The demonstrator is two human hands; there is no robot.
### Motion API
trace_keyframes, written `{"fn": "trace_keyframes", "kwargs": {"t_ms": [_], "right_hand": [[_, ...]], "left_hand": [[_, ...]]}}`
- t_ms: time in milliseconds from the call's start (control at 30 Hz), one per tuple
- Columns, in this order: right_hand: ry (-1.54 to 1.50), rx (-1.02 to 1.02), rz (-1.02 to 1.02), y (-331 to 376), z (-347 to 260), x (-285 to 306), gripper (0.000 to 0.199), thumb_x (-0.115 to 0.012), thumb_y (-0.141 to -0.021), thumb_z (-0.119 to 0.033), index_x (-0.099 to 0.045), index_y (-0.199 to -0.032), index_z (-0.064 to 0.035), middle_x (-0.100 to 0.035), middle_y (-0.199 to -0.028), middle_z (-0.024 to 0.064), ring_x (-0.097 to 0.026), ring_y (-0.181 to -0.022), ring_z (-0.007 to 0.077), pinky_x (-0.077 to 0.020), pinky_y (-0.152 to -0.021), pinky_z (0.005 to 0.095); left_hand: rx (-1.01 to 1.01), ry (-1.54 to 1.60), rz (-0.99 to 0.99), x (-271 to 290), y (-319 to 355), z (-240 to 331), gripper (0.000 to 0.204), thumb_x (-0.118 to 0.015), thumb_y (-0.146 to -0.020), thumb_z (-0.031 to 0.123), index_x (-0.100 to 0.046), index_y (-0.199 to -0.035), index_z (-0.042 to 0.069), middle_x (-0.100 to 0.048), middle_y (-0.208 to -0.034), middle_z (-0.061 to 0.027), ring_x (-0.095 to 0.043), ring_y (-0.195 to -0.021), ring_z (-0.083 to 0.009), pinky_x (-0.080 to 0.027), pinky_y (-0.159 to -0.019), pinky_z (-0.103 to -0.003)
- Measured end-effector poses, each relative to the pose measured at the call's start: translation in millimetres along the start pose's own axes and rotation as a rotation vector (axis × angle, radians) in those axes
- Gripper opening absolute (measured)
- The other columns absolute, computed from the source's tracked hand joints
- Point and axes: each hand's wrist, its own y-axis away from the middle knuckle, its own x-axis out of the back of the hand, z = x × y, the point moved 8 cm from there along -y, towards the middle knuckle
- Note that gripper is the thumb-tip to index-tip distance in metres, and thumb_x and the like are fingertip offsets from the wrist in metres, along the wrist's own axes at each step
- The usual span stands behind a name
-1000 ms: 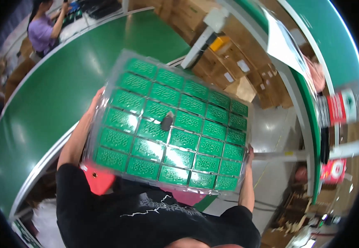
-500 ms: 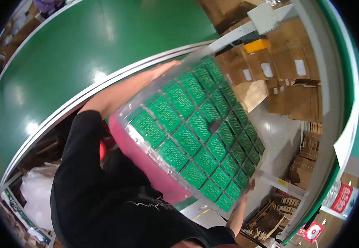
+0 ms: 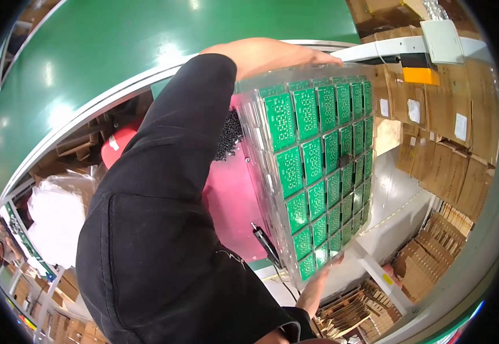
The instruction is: Unpack circuit boards from a shipping box and use an electric screwdriver to install them into plastic housings.
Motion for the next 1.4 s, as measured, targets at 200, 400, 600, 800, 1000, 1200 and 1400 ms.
{"fn": "trace_keyframes", "kwargs": {"t_ms": [200,400,600,800,1000,1200,1400], "right_hand": [[-0.103,-0.146,-0.209,19.9,-13.7,-18.0,0.048,-0.040,-0.092,-0.038,-0.051,-0.125,-0.0047,-0.053,-0.121,0.0111,-0.047,-0.112,0.0269,-0.0379,-0.093,0.0450],[-0.165,-0.286,-0.150,27.4,-6.3,-22.5,0.060,-0.039,-0.089,-0.053,-0.039,-0.137,-0.0165,-0.038,-0.138,0.0083,-0.036,-0.125,0.0286,-0.0299,-0.101,0.0513],[-0.388,-0.651,-0.100,76.6,-49.5,-82.9,0.074,-0.038,-0.084,-0.060,-0.028,-0.143,-0.0169,-0.031,-0.144,0.0094,-0.030,-0.130,0.0307,-0.0287,-0.103,0.0499],[-0.894,-0.695,-1.080,16.2,51.7,-0.2,0.056,-0.039,-0.088,-0.056,-0.055,-0.119,-0.0128,-0.059,-0.107,0.0004,-0.054,-0.079,0.0148,-0.0447,-0.061,0.0284],[0.007,-0.660,-0.246,57.1,-17.9,-38.2,0.053,-0.043,-0.090,-0.055,-0.057,-0.119,-0.0122,-0.059,-0.084,0.0015,-0.052,-0.063,0.0146,-0.0432,-0.057,0.0265],[-0.041,-0.184,-0.090,54.5,16.6,-39.6,0.066,-0.040,-0.091,-0.055,-0.051,-0.123,0.0025,-0.061,-0.108,0.0150,-0.059,-0.102,0.0254,-0.0448,-0.088,0.0393],[0.972,-0.192,0.399,76.4,-49.0,-34.7,0.060,-0.044,-0.090,-0.047,-0.043,-0.127,-0.0003,-0.050,-0.123,0.0216,-0.049,-0.112,0.0415,-0.0403,-0.091,0.0530]], "left_hand": [[-0.052,-0.147,-0.073,-36.7,-74.2,53.5,0.092,-0.053,-0.072,0.067,-0.029,-0.145,0.016,-0.023,-0.150,-0.0143,-0.023,-0.137,-0.0310,-0.022,-0.109,-0.048],[-0.083,-0.145,-0.135,-42.3,-120.4,26.4,0.103,-0.054,-0.065,0.074,-0.027,-0.146,0.018,-0.016,-0.152,-0.0150,-0.016,-0.140,-0.0312,-0.017,-0.111,-0.050],[0.019,-0.308,0.173,-7.9,-110.4,14.5,0.098,-0.053,-0.062,0.079,-0.051,-0.131,0.010,-0.042,-0.139,-0.0201,-0.039,-0.129,-0.0358,-0.031,-0.106,-0.045],[-0.320,-0.811,0.384,-8.1,-73.3,106.5,0.072,-0.055,-0.070,0.072,-0.071,-0.090,0.004,-0.067,-0.094,-0.0154,-0.065,-0.086,-0.0277,-0.053,-0.078,-0.040],[-0.025,-0.507,0.070,32.6,33.0,32.6,0.065,-0.047,-0.084,0.058,-0.060,-0.116,0.003,-0.058,-0.120,-0.0185,-0.058,-0.108,-0.0278,-0.047,-0.092,-0.041],[-0.265,-0.610,0.105,5.4,99.1,-18.7,0.068,-0.047,-0.088,0.052,-0.047,-0.130,-0.001,-0.046,-0.134,-0.0215,-0.044,-0.125,-0.0329,-0.033,-0.107,-0.037],[-0.417,-0.379,0.599,43.1,160.4,-23.1,0.052,-0.048,-0.090,0.046,-0.062,-0.110,0.001,-0.064,-0.105,-0.0199,-0.061,-0.101,-0.0345,-0.046,-0.089,-0.040]]}}
